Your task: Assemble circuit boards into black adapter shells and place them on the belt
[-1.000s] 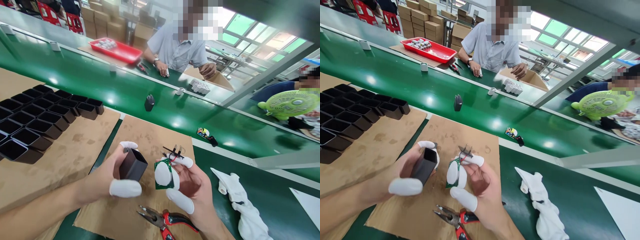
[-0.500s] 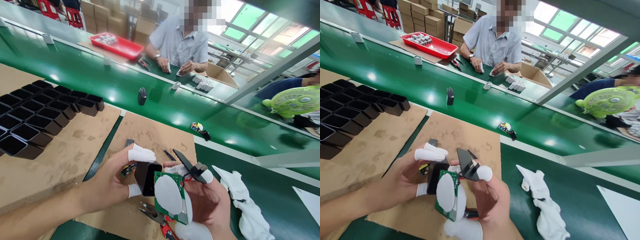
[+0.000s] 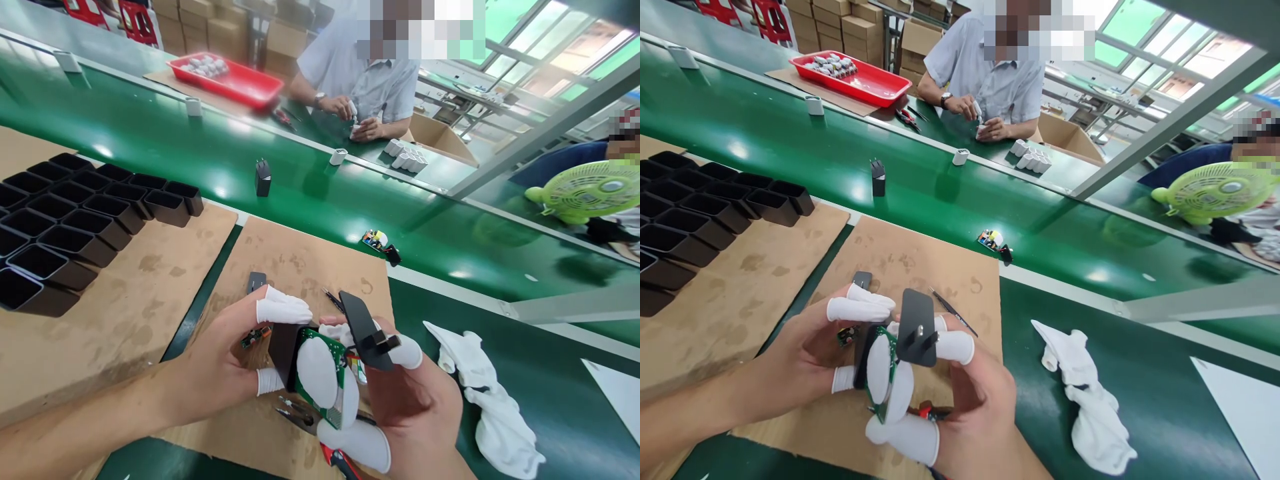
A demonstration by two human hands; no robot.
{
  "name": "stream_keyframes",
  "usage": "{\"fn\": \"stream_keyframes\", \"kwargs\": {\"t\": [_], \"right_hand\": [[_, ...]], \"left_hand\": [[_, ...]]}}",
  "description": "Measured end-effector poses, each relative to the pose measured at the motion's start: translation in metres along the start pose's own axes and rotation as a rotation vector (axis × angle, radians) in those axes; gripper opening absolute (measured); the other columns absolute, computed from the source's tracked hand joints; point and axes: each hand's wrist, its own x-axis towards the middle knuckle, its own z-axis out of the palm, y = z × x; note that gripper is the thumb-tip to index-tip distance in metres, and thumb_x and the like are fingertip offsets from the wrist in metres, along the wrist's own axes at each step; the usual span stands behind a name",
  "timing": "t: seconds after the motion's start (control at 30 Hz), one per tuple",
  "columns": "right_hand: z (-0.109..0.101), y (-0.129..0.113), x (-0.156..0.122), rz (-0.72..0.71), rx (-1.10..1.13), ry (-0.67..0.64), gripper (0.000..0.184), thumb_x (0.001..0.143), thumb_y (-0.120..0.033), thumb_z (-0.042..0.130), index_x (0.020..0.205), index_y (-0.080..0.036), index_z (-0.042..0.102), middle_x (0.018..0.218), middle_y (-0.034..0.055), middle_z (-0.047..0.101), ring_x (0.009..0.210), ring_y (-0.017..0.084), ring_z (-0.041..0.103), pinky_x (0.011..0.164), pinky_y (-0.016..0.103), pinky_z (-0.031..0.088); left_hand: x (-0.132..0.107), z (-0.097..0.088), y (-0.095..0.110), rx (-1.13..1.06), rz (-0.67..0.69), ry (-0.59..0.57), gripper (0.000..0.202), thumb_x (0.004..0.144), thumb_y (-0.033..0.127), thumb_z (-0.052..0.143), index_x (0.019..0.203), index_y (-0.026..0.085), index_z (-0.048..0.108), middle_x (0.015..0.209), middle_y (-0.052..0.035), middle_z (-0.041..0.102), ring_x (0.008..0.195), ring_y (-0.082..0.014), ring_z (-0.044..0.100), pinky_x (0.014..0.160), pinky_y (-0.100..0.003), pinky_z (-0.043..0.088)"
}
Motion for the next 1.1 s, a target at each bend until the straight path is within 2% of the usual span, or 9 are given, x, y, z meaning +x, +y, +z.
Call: {"fn": "stream_keyframes", "kwargs": {"t": [0.13,0.23,0.4,0.57,0.8,0.97,1.1], "right_hand": [[0.0020,0.0011,-0.0033,-0.024,-0.060,0.034,0.070,0.073,-0.018,0.108,0.134,-0.037,0.082,0.119,0.0063,0.087,0.109,0.040,0.084,0.091,0.055,0.075],[0.0038,-0.0010,-0.0009,-0.054,-0.094,0.037,0.071,0.074,-0.016,0.107,0.135,-0.038,0.082,0.123,0.0053,0.087,0.106,0.038,0.085,0.088,0.050,0.074],[0.0041,-0.0021,0.0024,-0.077,-0.120,0.025,0.068,0.074,-0.015,0.107,0.133,-0.038,0.083,0.118,0.0035,0.088,0.103,0.035,0.085,0.084,0.044,0.072],[0.0028,-0.0030,-0.0003,-0.056,-0.157,0.017,0.067,0.075,-0.019,0.108,0.134,-0.037,0.083,0.119,0.0042,0.088,0.103,0.036,0.085,0.083,0.044,0.072],[0.0033,-0.0035,-0.0011,-0.054,-0.160,0.035,0.077,0.073,-0.024,0.110,0.142,-0.043,0.081,0.122,0.0042,0.087,0.103,0.037,0.084,0.082,0.048,0.071],[0.0018,-0.0026,-0.0024,-0.078,-0.177,0.023,0.085,0.076,-0.025,0.108,0.151,-0.047,0.075,0.123,0.0054,0.087,0.104,0.039,0.083,0.077,0.050,0.068],[0.0020,-0.0025,-0.0042,-0.068,-0.203,0.052,0.080,0.075,-0.023,0.109,0.146,-0.046,0.079,0.126,0.0056,0.086,0.106,0.040,0.082,0.080,0.051,0.070]], "left_hand": [[0.0020,-0.0004,0.0025,-0.007,0.022,-0.001,0.066,0.093,0.007,0.090,0.148,0.040,0.073,0.139,-0.0068,0.074,0.128,-0.0242,0.072,0.109,-0.034,0.059],[0.0026,-0.0006,0.0053,-0.009,0.007,0.002,0.065,0.095,0.006,0.088,0.148,0.041,0.074,0.138,-0.0062,0.074,0.129,-0.0236,0.072,0.106,-0.032,0.059],[0.0028,0.0009,0.0080,-0.039,-0.004,0.000,0.064,0.095,0.008,0.090,0.147,0.042,0.074,0.136,-0.0051,0.074,0.127,-0.0216,0.072,0.103,-0.030,0.059],[0.0043,0.0026,0.0085,-0.097,-0.016,0.005,0.064,0.093,0.004,0.090,0.144,0.041,0.075,0.133,-0.0035,0.074,0.123,-0.0195,0.074,0.107,-0.028,0.060],[0.0013,0.0026,0.0062,-0.122,-0.044,-0.008,0.064,0.092,0.004,0.091,0.145,0.037,0.075,0.138,-0.0060,0.074,0.129,-0.0212,0.074,0.113,-0.029,0.060],[0.0028,0.0049,0.0083,-0.155,-0.073,0.004,0.059,0.090,0.006,0.094,0.140,0.032,0.079,0.132,-0.0066,0.076,0.124,-0.0217,0.076,0.108,-0.028,0.062],[0.0039,0.0054,0.0089,-0.169,-0.085,0.023,0.056,0.090,0.009,0.095,0.138,0.032,0.080,0.128,-0.0066,0.076,0.120,-0.0227,0.077,0.103,-0.030,0.064]]}}
